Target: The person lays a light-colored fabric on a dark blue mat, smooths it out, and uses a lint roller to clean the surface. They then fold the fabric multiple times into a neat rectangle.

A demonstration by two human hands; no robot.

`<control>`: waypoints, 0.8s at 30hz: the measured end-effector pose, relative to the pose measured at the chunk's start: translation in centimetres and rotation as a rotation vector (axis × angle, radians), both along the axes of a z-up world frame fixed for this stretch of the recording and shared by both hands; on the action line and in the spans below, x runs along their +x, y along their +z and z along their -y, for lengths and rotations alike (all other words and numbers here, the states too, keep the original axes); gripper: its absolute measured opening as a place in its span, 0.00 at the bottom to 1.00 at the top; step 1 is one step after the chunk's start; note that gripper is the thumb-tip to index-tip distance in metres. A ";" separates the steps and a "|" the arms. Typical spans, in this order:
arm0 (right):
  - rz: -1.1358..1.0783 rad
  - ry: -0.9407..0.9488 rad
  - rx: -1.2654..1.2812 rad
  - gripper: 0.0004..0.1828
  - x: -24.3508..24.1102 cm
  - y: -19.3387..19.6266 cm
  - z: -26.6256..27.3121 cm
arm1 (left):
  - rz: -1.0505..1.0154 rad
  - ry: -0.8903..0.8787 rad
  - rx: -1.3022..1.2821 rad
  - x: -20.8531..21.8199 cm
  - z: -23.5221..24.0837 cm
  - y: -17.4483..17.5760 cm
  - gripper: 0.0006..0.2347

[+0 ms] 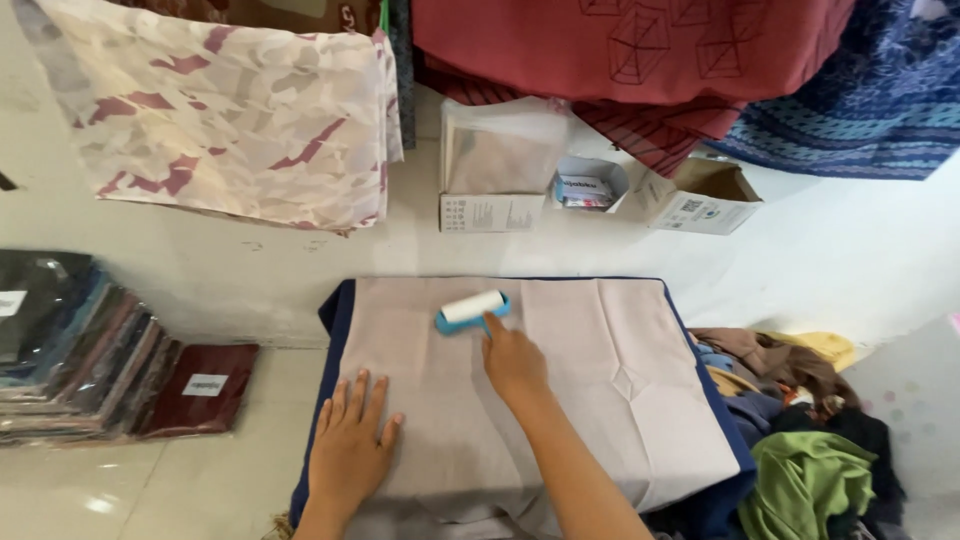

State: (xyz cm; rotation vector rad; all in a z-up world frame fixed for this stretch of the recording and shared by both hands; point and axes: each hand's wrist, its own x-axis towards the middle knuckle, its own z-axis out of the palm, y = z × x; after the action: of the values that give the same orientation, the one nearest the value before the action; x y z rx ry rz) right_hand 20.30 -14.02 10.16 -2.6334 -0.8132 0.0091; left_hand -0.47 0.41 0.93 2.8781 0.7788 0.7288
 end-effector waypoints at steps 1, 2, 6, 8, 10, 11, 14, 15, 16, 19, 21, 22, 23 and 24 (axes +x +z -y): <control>0.067 0.007 0.032 0.24 -1.3 -0.3 2.3 | 0.013 0.007 0.014 0.0 0.0 -0.1 0.28; 0.135 0.015 0.063 0.23 -2.7 -0.7 4.5 | 0.027 0.013 0.027 0.0 0.1 -0.2 0.28; 0.135 -0.042 0.057 0.27 -8.6 -2.0 14.6 | 0.060 0.017 0.083 0.1 -0.1 -0.8 0.28; 0.018 -0.185 -0.042 0.26 -11.1 -2.6 19.1 | 0.015 0.032 0.053 0.1 -0.2 -0.8 0.29; -0.085 -0.212 -0.144 0.27 -11.7 -1.6 22.1 | -0.010 0.038 0.031 0.2 -0.2 -1.4 0.29; -0.184 -0.228 -0.233 0.29 -12.0 -1.1 23.4 | -0.030 0.056 0.021 0.3 -0.4 -1.5 0.29; -0.097 -0.320 -0.288 0.28 -10.4 -0.4 23.7 | -0.018 0.061 0.057 0.2 -0.1 -1.3 0.29; -0.096 -0.322 -0.285 0.28 -9.6 0.0 22.6 | -0.016 0.059 0.059 0.3 -0.3 -1.6 0.29; -0.036 -0.286 -0.199 0.27 -8.8 0.5 21.6 | -0.052 0.062 0.031 0.3 -0.4 -1.9 0.30; 0.075 -0.229 -0.064 0.25 -5.1 0.5 17.1 | -0.083 0.057 -0.014 0.3 -0.5 -1.7 0.30; 0.120 -0.207 -0.016 0.25 -1.9 -0.3 13.7 | -0.082 0.049 -0.031 0.4 -0.6 -1.6 0.29; 0.162 -0.213 0.007 0.25 -0.1 -0.9 11.9 | -0.111 0.046 -0.042 0.5 -0.7 -1.9 0.30; 0.202 -0.216 0.031 0.25 1.6 -1.5 10.0 | -0.141 0.046 -0.052 0.5 -1.0 -2.1 0.30; 0.200 -0.209 0.038 0.25 3.2 -1.8 8.5 | -0.142 0.054 -0.046 0.4 -0.8 -2.0 0.30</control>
State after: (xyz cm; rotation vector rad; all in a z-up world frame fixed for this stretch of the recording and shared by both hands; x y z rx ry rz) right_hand 23.49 -22.50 8.40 -2.6997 -0.5881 -0.3269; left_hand -0.06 1.22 -1.12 2.9031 0.8803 0.5083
